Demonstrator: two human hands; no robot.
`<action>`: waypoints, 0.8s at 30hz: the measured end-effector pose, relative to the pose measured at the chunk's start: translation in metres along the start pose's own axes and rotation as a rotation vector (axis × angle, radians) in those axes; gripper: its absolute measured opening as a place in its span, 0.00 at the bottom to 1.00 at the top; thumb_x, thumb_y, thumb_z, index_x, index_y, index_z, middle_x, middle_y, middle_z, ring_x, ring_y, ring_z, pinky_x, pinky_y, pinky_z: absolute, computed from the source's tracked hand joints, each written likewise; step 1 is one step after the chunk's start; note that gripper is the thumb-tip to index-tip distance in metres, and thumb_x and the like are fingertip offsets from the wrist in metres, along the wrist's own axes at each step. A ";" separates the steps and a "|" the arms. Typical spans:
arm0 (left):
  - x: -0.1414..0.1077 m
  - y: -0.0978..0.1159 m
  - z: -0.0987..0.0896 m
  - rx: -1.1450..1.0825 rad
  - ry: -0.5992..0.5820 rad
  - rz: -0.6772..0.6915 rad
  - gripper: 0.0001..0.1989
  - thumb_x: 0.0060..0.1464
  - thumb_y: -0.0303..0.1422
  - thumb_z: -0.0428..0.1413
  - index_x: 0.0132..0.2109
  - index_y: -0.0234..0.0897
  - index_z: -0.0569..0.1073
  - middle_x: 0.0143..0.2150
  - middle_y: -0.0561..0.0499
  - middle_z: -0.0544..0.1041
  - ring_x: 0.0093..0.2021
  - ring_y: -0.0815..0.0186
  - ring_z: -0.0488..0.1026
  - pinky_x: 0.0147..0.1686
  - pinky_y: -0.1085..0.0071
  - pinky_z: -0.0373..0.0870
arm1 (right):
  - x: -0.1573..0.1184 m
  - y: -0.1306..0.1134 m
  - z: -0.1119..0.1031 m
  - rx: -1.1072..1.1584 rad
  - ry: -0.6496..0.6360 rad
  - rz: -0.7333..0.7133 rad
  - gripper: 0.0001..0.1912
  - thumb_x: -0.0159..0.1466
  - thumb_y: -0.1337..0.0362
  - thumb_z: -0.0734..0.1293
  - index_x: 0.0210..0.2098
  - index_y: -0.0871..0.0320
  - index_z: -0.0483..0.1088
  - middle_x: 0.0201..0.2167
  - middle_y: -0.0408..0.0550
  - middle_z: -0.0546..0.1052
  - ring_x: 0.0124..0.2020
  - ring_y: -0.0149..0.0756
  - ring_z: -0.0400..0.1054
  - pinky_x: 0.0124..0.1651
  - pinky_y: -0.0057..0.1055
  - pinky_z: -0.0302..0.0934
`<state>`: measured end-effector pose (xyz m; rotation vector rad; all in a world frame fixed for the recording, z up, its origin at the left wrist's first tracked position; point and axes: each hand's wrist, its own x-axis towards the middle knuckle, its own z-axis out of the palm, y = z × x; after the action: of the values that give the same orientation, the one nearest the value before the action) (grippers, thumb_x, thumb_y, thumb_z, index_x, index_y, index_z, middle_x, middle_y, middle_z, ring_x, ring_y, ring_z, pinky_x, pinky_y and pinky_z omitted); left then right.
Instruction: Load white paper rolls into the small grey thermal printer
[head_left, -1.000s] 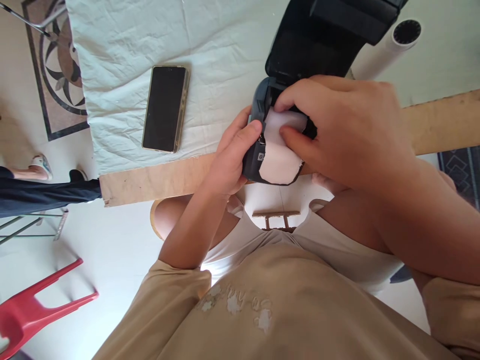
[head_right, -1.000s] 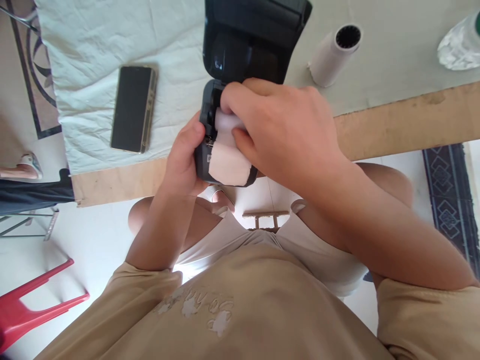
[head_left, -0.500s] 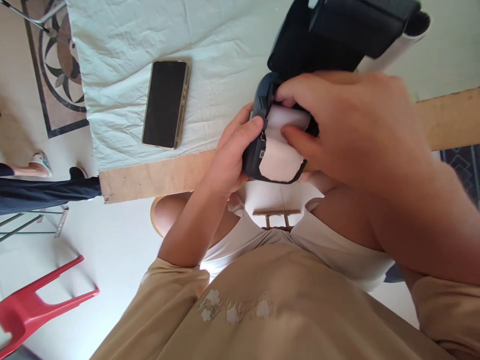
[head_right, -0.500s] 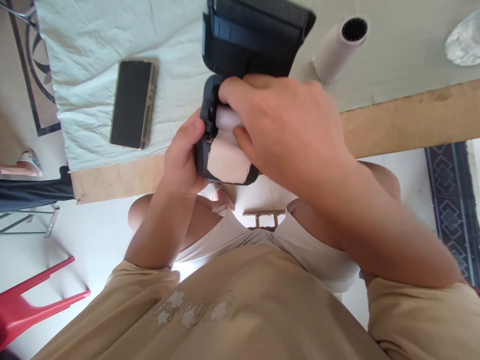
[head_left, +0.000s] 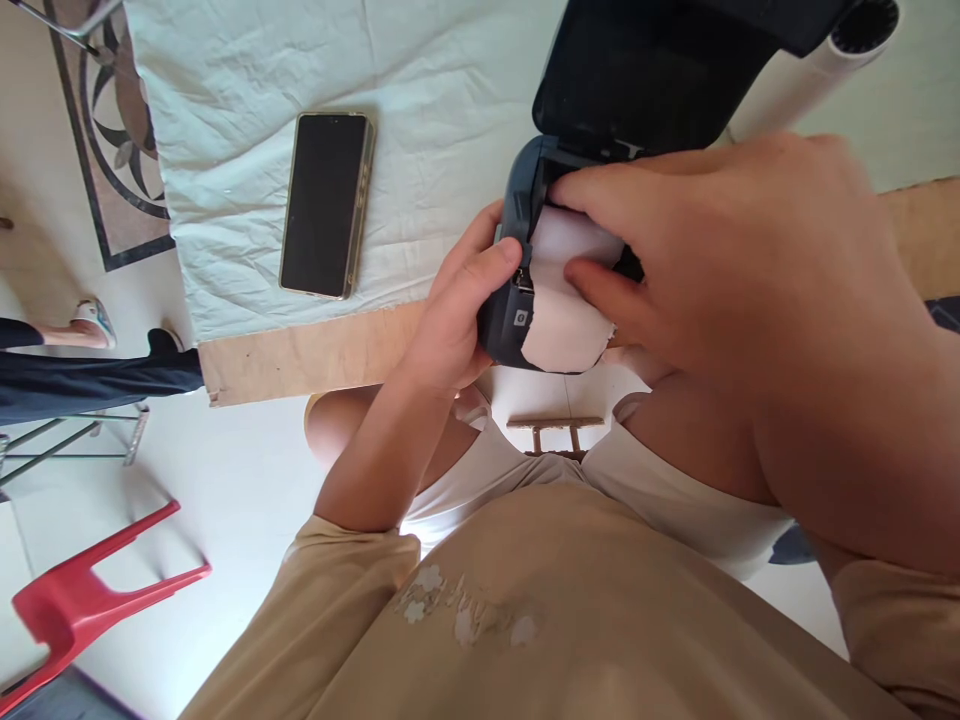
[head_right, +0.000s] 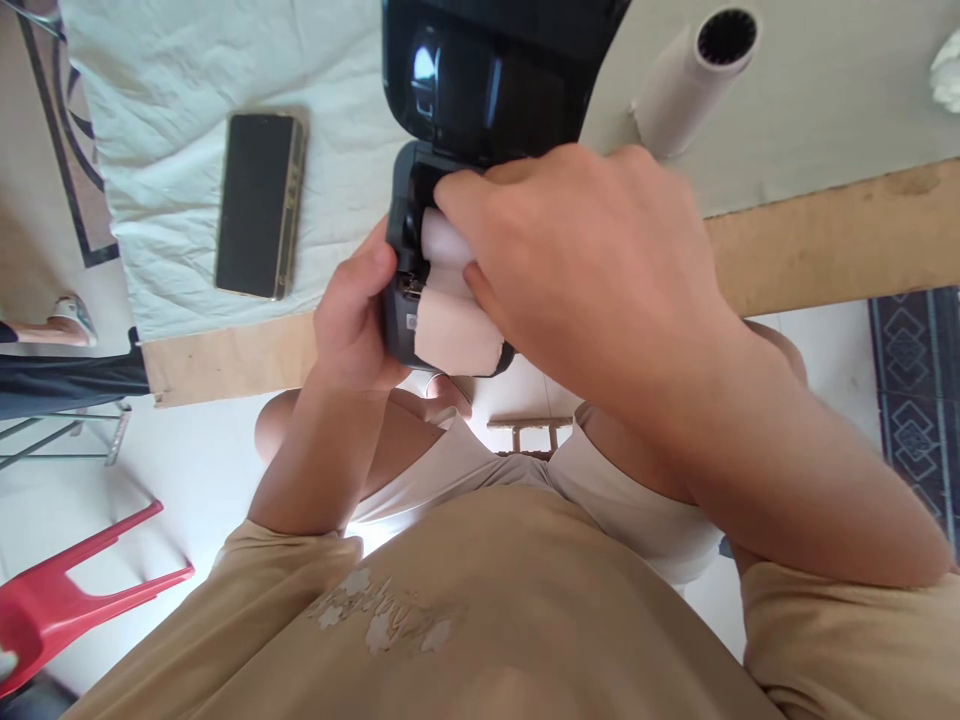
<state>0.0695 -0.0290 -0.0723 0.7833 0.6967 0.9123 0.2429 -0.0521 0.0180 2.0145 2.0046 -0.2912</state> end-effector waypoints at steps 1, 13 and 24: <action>0.001 -0.001 -0.001 0.002 -0.014 0.000 0.11 0.66 0.46 0.70 0.47 0.45 0.86 0.33 0.51 0.78 0.36 0.61 0.78 0.33 0.70 0.73 | -0.001 0.000 0.000 0.013 0.003 0.000 0.19 0.78 0.52 0.58 0.59 0.45 0.76 0.55 0.53 0.84 0.50 0.55 0.79 0.43 0.45 0.61; 0.000 0.000 0.008 -0.030 0.074 0.005 0.08 0.68 0.40 0.64 0.42 0.41 0.83 0.32 0.51 0.78 0.47 0.55 0.88 0.35 0.69 0.76 | 0.006 -0.002 0.002 0.136 0.120 -0.052 0.10 0.70 0.60 0.67 0.50 0.49 0.76 0.48 0.52 0.84 0.45 0.51 0.77 0.46 0.45 0.64; -0.001 0.002 0.015 -0.013 0.101 -0.007 0.07 0.68 0.38 0.61 0.43 0.42 0.82 0.34 0.49 0.81 0.52 0.52 0.88 0.38 0.67 0.79 | 0.009 -0.001 0.004 0.159 0.119 -0.052 0.12 0.68 0.60 0.67 0.49 0.51 0.77 0.46 0.52 0.83 0.50 0.57 0.80 0.47 0.46 0.67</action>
<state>0.0802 -0.0339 -0.0624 0.7264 0.7808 0.9542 0.2426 -0.0449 0.0111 2.1225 2.1709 -0.3606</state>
